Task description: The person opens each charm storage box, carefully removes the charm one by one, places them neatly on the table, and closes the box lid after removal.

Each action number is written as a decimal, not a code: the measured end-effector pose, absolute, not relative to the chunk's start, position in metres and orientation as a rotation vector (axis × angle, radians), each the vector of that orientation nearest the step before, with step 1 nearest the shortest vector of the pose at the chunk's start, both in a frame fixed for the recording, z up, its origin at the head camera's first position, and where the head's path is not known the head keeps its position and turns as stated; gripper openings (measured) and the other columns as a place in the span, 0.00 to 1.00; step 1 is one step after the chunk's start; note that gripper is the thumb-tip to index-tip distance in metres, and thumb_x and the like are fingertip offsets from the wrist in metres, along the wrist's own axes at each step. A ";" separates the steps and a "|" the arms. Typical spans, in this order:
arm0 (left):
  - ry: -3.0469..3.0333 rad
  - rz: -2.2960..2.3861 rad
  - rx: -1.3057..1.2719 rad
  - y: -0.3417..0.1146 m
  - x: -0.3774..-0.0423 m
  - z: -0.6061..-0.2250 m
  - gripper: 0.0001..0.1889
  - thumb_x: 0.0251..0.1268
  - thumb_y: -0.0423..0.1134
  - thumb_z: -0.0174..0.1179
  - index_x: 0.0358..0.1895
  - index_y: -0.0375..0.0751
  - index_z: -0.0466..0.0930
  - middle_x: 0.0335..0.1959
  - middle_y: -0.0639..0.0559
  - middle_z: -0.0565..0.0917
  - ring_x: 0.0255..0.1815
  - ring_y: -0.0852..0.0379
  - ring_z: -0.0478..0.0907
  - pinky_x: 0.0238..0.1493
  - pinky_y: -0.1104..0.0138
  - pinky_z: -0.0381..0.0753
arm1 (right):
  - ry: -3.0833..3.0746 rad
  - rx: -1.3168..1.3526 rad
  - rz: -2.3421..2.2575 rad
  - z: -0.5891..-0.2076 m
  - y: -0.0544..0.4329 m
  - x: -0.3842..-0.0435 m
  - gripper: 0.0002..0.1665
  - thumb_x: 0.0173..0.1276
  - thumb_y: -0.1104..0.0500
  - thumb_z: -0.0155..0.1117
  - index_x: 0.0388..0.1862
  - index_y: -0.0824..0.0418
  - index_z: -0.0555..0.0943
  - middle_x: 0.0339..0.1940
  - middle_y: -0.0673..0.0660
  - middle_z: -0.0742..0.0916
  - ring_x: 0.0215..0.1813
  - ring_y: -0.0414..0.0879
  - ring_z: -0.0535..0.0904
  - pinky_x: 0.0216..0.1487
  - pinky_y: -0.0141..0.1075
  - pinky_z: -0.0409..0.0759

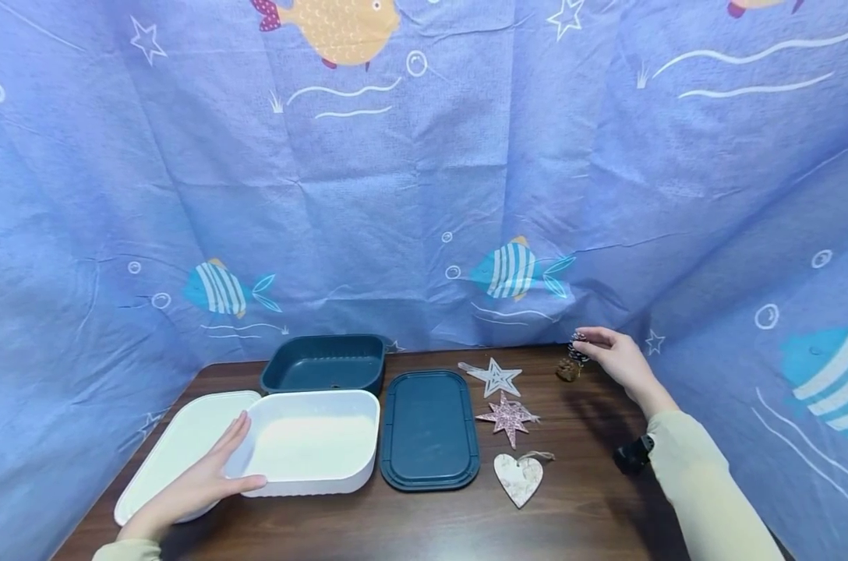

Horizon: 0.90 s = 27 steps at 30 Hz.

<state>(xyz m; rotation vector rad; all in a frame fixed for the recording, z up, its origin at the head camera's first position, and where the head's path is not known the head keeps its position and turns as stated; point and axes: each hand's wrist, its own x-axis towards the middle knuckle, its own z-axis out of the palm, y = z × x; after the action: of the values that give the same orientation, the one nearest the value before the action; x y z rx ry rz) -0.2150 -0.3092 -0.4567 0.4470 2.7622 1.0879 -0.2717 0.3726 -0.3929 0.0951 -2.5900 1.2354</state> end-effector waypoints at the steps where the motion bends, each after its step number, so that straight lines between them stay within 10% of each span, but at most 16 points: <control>1: 2.763 1.092 0.445 -0.309 -0.215 -0.457 0.59 0.60 0.55 0.71 0.81 0.31 0.38 0.82 0.33 0.35 0.80 0.29 0.32 0.70 0.30 0.42 | -2.580 0.092 1.246 -0.397 0.373 -0.271 0.35 0.74 0.46 0.65 0.67 0.70 0.75 0.60 0.67 0.83 0.45 0.17 0.72 0.46 0.20 0.72; 6: 2.761 1.103 0.444 -0.311 -0.214 -0.457 0.59 0.60 0.54 0.71 0.80 0.30 0.39 0.82 0.32 0.35 0.80 0.29 0.32 0.69 0.29 0.41 | -2.555 0.062 1.271 -0.412 0.374 -0.267 0.32 0.73 0.48 0.65 0.65 0.70 0.76 0.55 0.56 0.87 0.44 0.17 0.73 0.45 0.20 0.73; 14: 2.751 1.087 0.414 -0.309 -0.218 -0.458 0.59 0.61 0.55 0.70 0.81 0.31 0.38 0.82 0.33 0.35 0.80 0.30 0.31 0.70 0.29 0.39 | -2.540 0.038 1.306 -0.429 0.375 -0.267 0.31 0.74 0.51 0.65 0.65 0.72 0.75 0.60 0.72 0.82 0.44 0.18 0.73 0.44 0.19 0.74; 27: 2.748 1.083 0.399 -0.310 -0.219 -0.461 0.60 0.61 0.55 0.70 0.80 0.31 0.38 0.81 0.32 0.34 0.80 0.29 0.30 0.70 0.29 0.39 | -2.525 -0.039 1.393 -0.467 0.382 -0.269 0.31 0.74 0.53 0.65 0.64 0.75 0.75 0.57 0.69 0.84 0.40 0.23 0.78 0.42 0.23 0.78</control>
<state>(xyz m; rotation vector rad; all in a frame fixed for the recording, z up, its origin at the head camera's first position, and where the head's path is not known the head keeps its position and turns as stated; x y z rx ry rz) -0.2191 -0.3096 -0.4607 0.3990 2.7475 1.0833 -0.2693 0.3823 -0.4666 -0.0393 -2.5251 1.3931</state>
